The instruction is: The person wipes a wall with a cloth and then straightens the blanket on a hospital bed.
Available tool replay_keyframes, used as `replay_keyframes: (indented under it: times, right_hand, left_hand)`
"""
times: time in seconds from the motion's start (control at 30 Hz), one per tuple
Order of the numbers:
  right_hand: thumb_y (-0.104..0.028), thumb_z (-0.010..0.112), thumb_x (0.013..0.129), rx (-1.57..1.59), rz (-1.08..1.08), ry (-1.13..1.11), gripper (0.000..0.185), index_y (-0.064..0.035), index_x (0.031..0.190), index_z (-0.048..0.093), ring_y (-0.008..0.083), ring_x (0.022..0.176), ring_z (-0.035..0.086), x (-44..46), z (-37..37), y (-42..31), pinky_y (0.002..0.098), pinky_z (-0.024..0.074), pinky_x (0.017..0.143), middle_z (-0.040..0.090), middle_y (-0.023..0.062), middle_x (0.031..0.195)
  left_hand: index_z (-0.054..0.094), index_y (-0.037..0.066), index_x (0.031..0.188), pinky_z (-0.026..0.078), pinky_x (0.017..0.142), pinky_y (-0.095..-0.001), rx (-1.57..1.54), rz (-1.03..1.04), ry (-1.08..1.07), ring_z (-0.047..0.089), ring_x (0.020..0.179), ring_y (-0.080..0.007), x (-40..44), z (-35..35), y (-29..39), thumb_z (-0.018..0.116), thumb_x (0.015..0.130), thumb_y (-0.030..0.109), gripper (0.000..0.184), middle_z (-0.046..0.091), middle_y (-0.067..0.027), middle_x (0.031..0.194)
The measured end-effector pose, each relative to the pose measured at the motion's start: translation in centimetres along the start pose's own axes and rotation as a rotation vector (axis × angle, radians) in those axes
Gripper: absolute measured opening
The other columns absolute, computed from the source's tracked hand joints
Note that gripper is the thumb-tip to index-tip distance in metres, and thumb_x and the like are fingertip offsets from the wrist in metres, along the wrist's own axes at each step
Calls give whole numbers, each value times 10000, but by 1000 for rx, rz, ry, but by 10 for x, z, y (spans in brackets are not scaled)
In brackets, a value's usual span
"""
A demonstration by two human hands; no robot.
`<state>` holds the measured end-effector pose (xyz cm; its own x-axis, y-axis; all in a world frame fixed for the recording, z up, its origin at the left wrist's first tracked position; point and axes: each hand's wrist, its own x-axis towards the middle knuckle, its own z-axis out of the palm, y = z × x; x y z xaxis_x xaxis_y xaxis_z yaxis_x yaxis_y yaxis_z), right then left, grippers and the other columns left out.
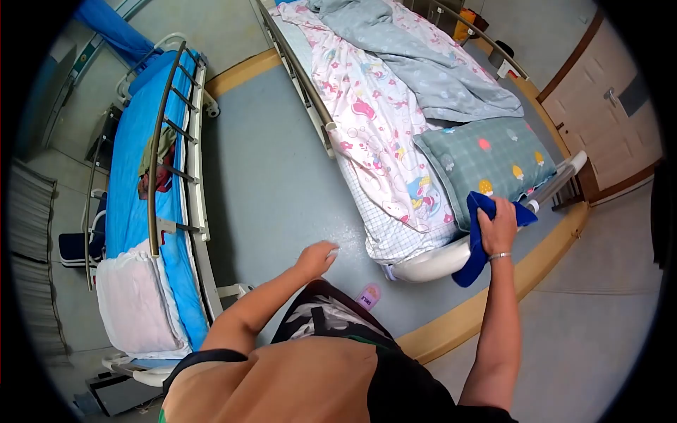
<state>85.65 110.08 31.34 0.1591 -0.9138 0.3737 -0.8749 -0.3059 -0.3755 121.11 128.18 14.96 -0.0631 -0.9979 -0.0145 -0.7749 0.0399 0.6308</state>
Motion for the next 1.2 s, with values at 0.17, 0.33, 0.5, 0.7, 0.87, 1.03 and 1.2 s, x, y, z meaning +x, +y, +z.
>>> replay_keyframes:
  times: [0.17,0.33,0.5,0.7,0.87,1.03,1.2]
  right_hand:
    - [-139,642,674,25,-15,-24,284,-40,929,562,317,893,506,0,-3,-4,375,412,791,561,132,891]
    - [-106,630,667,59,-10,-9,272,-19,912,551,333,888,504,3,-7,-10,384,407,793,557,151,895]
    - [-80,617,660,79,6,-22,256,-15,897,546,347,886,507,8,-10,-17,395,404,808,553,160,898]
    - [-85,620,622,69,36,-50,296,-10,899,545,364,911,507,10,-8,-15,416,401,828,555,179,911]
    - [-74,615,618,83,38,-59,287,-7,889,551,366,895,510,12,-7,-15,419,401,827,556,181,898]
    - [-72,612,628,95,37,-68,277,1,889,555,363,894,510,12,-9,-18,413,401,821,557,180,896]
    - [-66,612,637,87,29,-56,259,3,880,558,353,895,513,11,-9,-18,392,407,810,560,175,892]
  left_hand:
    - [611,43,984,459,795,-387,-222,-359,150,579,884,-333,102,39,-9,531,785,146,239,615,-164,927]
    - [584,24,1016,450,808,-400,-224,-475,249,575,896,-352,174,65,-39,515,783,128,264,611,-190,923]
    - [514,4,1090,440,824,-413,-159,-560,174,555,940,-370,229,60,-58,534,769,155,355,588,-218,987]
    - [494,-8,1087,452,794,-401,-233,-800,265,579,907,-363,271,64,-54,632,725,338,519,602,-222,945]
    - [500,4,1066,451,797,-385,-354,-904,393,575,928,-359,279,70,-53,643,725,344,503,594,-227,983]
    - [560,9,996,443,824,-400,-395,-882,282,561,947,-379,271,84,-59,536,762,228,322,589,-235,999]
    - [585,21,1028,435,842,-405,-342,-790,98,554,965,-380,223,87,-34,505,713,168,357,585,-237,1016]
